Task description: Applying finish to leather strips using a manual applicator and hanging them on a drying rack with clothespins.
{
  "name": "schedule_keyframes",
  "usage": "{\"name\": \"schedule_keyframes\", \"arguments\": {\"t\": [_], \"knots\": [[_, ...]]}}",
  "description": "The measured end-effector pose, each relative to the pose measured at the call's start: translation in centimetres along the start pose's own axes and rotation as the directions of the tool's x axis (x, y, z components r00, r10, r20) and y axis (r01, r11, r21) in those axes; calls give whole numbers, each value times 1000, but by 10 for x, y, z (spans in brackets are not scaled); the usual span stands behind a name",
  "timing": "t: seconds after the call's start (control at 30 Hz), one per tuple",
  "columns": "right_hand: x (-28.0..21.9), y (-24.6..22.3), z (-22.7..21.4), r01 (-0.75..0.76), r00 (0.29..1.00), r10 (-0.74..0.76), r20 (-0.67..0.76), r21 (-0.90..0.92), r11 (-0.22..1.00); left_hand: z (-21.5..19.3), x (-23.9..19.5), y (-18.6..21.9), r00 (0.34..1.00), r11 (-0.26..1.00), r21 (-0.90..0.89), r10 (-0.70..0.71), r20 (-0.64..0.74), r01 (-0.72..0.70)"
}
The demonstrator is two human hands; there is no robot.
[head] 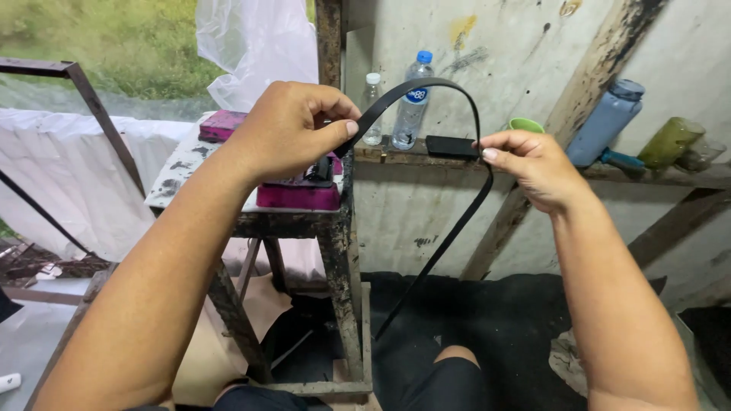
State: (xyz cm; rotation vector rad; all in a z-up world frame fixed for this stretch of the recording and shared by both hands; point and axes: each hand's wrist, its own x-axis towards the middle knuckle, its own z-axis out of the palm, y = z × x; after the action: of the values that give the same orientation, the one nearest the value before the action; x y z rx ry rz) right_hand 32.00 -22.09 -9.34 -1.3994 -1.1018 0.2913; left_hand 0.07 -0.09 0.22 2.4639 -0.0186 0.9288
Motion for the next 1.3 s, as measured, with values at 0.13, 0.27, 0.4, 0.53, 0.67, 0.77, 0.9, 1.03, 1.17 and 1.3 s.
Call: {"name": "schedule_keyframes", "arguments": {"t": [0.13,0.27,0.4,0.53,0.67,0.77,0.9,1.03,1.17,1.3], "knots": [[-6,21,7,-1,1000,2,-14,53,999,-4,1,7,1000,1000,14,-2,-6,2],[-12,48,11,-41,998,35,43,148,988,-6,6,20,994,993,67,-101,40,98],[-12,86,15,-91,990,58,125,277,956,0,21,23,978,978,91,-195,78,188],[-7,100,19,-107,983,48,177,340,934,13,42,17,981,979,118,-178,81,168],[-1,91,23,-134,970,18,244,468,874,28,66,17,970,968,191,-195,148,165],[7,84,22,-109,962,-35,272,496,862,41,80,15,956,953,269,-198,217,137],[8,62,21,-53,959,-107,261,540,840,58,95,14,914,936,347,-187,361,55],[7,29,17,-29,967,-120,224,566,824,69,108,15,853,927,372,-162,496,-40],[5,-14,-2,-206,897,85,434,241,948,75,128,25,759,889,436,-188,623,-137],[-5,-43,-14,-197,880,136,455,89,976,77,147,44,667,868,467,-248,703,-170]]}}
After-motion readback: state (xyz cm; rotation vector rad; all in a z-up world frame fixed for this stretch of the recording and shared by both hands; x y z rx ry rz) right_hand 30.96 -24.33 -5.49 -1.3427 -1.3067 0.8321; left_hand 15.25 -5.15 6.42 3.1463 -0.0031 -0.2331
